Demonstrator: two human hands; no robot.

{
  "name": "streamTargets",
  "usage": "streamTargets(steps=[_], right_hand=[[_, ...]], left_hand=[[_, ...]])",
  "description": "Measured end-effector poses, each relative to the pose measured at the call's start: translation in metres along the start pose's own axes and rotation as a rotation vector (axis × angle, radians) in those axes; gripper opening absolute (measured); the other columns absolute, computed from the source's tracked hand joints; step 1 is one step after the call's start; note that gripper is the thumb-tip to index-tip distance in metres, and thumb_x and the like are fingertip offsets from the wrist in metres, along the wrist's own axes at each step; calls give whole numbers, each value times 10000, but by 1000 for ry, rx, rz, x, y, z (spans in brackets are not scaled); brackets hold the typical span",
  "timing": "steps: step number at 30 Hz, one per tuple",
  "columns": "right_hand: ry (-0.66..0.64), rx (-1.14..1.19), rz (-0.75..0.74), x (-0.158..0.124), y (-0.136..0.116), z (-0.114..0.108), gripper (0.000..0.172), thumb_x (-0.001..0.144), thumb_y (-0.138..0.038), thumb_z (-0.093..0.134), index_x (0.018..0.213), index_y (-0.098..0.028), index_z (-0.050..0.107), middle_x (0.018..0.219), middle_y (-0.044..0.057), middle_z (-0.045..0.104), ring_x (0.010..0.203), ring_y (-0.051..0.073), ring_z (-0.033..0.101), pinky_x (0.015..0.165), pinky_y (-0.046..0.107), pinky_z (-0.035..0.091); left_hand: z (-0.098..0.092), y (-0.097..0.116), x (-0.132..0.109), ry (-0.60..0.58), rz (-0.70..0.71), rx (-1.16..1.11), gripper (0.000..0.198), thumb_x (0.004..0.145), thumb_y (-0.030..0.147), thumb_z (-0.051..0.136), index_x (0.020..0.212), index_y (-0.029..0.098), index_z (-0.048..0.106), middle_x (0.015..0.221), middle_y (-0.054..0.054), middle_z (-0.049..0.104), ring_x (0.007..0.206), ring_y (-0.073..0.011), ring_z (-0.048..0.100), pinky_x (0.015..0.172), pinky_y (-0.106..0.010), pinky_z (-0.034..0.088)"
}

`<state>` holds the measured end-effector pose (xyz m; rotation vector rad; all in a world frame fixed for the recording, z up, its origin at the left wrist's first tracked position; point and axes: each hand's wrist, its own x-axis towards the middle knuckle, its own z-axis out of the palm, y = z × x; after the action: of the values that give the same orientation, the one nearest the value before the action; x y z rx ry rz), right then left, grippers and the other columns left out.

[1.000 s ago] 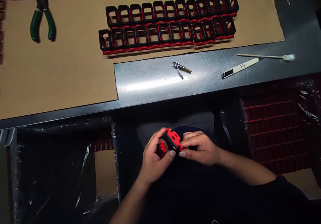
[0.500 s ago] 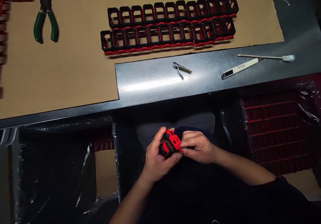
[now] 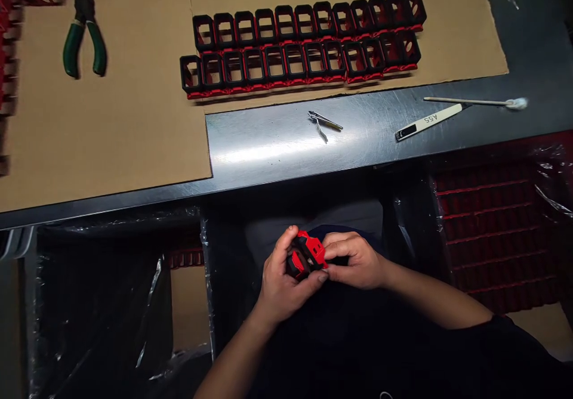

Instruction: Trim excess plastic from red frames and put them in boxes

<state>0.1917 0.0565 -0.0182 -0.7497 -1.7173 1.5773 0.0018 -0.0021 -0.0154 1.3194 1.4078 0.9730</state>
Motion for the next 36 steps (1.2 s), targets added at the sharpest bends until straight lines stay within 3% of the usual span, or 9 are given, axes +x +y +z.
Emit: streamTargets(steps=[4, 10, 21, 31, 36], right_hand=[[-24, 111, 71, -1, 1, -1, 101, 884, -245, 721, 912, -153, 753, 787, 58, 700, 706, 152, 655, 664, 275, 542], [-87, 214, 124, 1, 1, -5, 96, 873, -234, 708, 919, -156, 738, 810, 41, 669, 728, 143, 626, 704, 284, 536], [-110, 314, 181, 1, 6, -7, 261, 903, -389, 697, 941, -137, 753, 820, 60, 696, 761, 162, 651, 737, 312, 526], [-104, 423, 196, 0, 11, -7, 291, 948, -402, 638, 958, -136, 757, 866, 80, 727, 808, 172, 689, 760, 300, 538], [-127, 427, 191, 0, 12, -8, 271, 930, -385, 644, 947, -133, 742, 855, 67, 702, 792, 170, 663, 762, 298, 516]], left_hand=[[-1, 1, 4, 33, 88, 20, 744, 808, 477, 774, 1435, 239, 451, 1139, -85, 724, 937, -228, 755, 821, -355, 640], [0, -2, 3, 79, 170, 113, 696, 825, 457, 761, 1419, 256, 460, 1200, -96, 687, 1048, -243, 726, 904, -401, 614], [-4, -3, 0, 23, -78, 13, 826, 707, 574, 818, 1367, 197, 493, 1220, -133, 688, 1093, -293, 710, 940, -431, 599], [-4, -2, 0, -6, -74, -138, 785, 775, 432, 794, 1437, 201, 443, 1089, -90, 679, 902, -211, 714, 835, -347, 607], [-6, 1, -1, 19, 2, 24, 751, 772, 400, 783, 1419, 189, 464, 1136, -108, 676, 1016, -250, 702, 967, -424, 569]])
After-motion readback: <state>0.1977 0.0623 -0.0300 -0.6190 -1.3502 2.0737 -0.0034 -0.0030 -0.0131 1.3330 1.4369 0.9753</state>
